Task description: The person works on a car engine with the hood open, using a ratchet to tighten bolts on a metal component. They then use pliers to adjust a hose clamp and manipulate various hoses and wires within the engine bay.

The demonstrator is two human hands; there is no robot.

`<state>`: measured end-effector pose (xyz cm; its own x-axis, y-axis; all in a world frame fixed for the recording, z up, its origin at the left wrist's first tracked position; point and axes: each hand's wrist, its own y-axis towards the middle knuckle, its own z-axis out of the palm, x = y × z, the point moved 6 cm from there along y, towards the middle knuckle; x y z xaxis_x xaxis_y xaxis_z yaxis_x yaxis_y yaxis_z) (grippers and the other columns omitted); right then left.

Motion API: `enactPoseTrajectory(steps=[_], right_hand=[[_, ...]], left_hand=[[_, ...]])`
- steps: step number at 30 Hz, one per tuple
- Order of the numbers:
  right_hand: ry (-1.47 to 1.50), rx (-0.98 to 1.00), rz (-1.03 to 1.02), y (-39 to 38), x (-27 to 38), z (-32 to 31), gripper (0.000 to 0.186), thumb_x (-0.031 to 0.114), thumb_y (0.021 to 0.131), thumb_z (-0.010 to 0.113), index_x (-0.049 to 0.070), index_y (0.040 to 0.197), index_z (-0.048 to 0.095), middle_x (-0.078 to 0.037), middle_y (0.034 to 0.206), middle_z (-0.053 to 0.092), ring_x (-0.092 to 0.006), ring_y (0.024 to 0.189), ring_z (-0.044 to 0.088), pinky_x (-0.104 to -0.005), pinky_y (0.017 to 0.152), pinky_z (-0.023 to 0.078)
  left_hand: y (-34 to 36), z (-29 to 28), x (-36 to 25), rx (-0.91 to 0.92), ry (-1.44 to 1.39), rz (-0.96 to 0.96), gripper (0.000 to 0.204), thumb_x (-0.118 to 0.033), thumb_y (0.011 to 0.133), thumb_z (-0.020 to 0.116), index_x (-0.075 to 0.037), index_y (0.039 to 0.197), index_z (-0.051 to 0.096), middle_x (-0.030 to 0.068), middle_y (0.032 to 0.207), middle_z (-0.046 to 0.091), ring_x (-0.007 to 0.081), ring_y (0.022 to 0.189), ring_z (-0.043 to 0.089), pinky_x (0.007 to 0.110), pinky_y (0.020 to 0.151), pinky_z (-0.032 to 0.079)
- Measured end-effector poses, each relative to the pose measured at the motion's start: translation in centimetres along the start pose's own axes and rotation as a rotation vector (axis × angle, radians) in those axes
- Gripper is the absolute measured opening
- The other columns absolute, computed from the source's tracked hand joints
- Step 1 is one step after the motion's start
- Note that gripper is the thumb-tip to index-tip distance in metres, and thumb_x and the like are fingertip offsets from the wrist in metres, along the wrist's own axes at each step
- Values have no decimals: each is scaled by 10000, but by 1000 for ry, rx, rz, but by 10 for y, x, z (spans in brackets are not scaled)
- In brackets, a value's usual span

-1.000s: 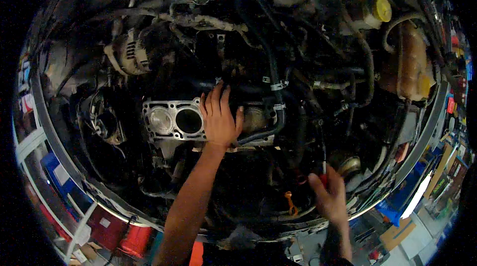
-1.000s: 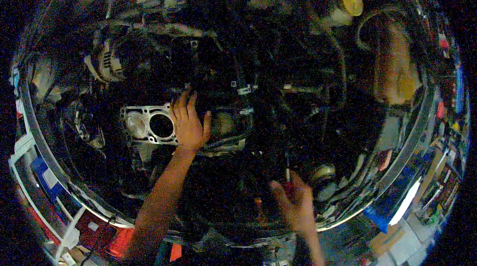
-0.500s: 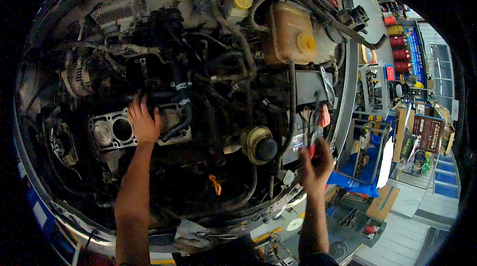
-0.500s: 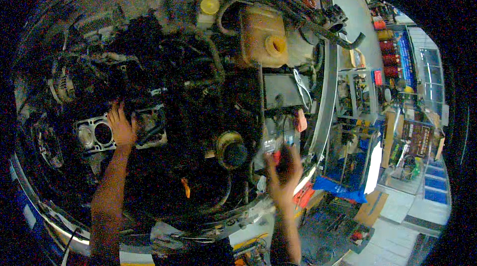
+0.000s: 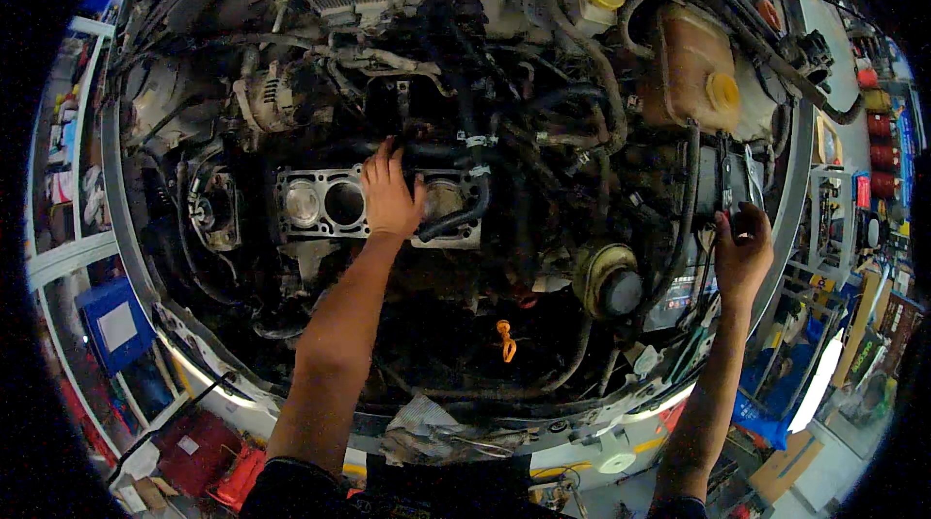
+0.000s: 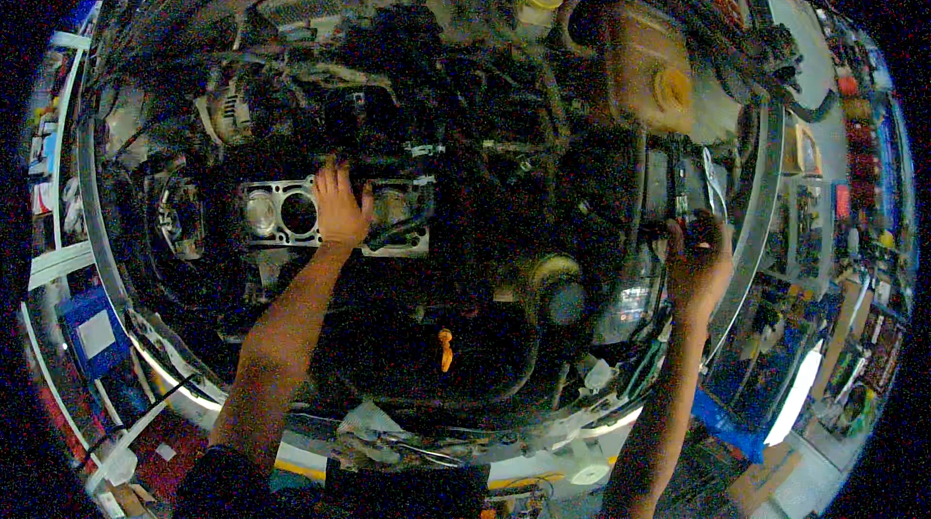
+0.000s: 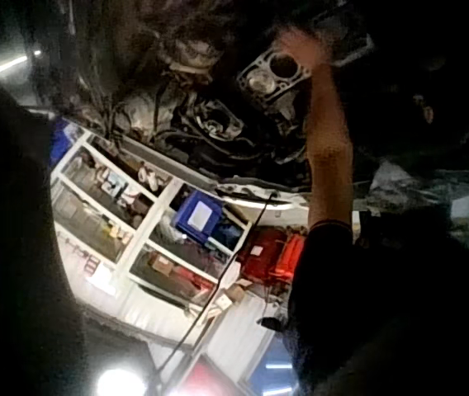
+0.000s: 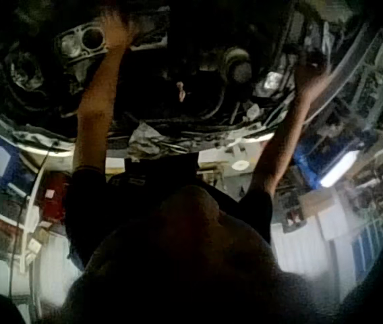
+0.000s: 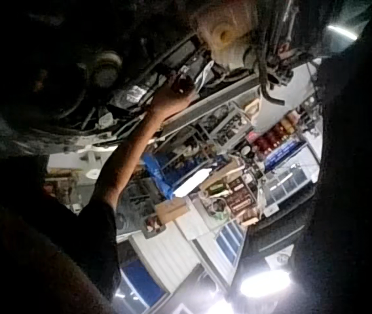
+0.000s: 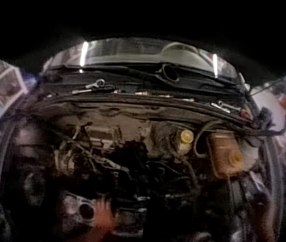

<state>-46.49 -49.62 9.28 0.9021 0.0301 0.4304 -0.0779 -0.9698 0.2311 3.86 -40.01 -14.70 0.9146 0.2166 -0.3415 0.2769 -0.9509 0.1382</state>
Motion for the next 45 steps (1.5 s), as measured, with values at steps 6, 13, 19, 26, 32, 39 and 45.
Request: enactPoseTrajectory(steps=[6, 13, 19, 26, 32, 39, 45], right_hand=[[70, 17, 31, -5, -4, 7, 339, 124, 916, 784, -6, 1195, 641, -103, 1038, 692, -172, 943, 664, -313, 814, 542], [0, -69, 8, -21, -7, 6, 410, 112, 942, 758, -25, 1289, 587, -126, 1280, 598, -192, 1103, 635, -331, 934, 535], [557, 48, 114, -96, 168, 97, 254, 61, 957, 701, -7, 1193, 634, -93, 1086, 677, -172, 981, 653, -313, 879, 539], [567, 480, 489, -129, 167, 335, 641, 366, 974, 707, -65, 1396, 493, -197, 1192, 667, -309, 1079, 644, -416, 957, 476], [427, 483, 434, -129, 155, 372, 588, 395, 998, 656, -80, 1319, 529, -168, 964, 648, -270, 798, 603, -442, 787, 510], [1006, 254, 1030, -107, 165, 358, 284, 270, 994, 642, 2, 965, 552, -34, 704, 504, -159, 582, 445, -399, 553, 441], [881, 152, 893, -111, 147, 387, 351, 329, 969, 690, 3, 919, 570, -32, 722, 532, -163, 603, 487, -396, 545, 446]], left_hand=[[1, 0, -2, -10, -22, 26, 608, -267, 905, 644, -11, 1414, 432, 206, 1529, 383, 415, 1386, 360, 567, 1196, 241], [-2, 7, 3, 4, 37, 16, 635, -304, 926, 625, 14, 1434, 418, 210, 1528, 379, 411, 1395, 357, 567, 1204, 230], [-1, 1, 4, 40, -33, 21, 637, -284, 924, 633, 12, 1443, 411, 210, 1529, 379, 411, 1393, 362, 563, 1207, 231], [-2, 8, 9, 45, -29, -10, 611, -288, 901, 663, -1, 1402, 464, 182, 1525, 400, 405, 1375, 385, 554, 1194, 267], [1, -1, 5, 20, -49, -16, 616, -300, 898, 662, -18, 1410, 466, 171, 1528, 400, 403, 1378, 383, 546, 1197, 264], [-3, 2, 15, 48, -39, -22, 679, -244, 841, 738, -21, 1414, 449, 169, 1523, 398, 403, 1386, 373, 551, 1197, 253], [3, 0, 6, 15, -65, 7, 624, -281, 883, 657, -1, 1402, 452, 190, 1528, 392, 417, 1385, 367, 553, 1195, 255]])
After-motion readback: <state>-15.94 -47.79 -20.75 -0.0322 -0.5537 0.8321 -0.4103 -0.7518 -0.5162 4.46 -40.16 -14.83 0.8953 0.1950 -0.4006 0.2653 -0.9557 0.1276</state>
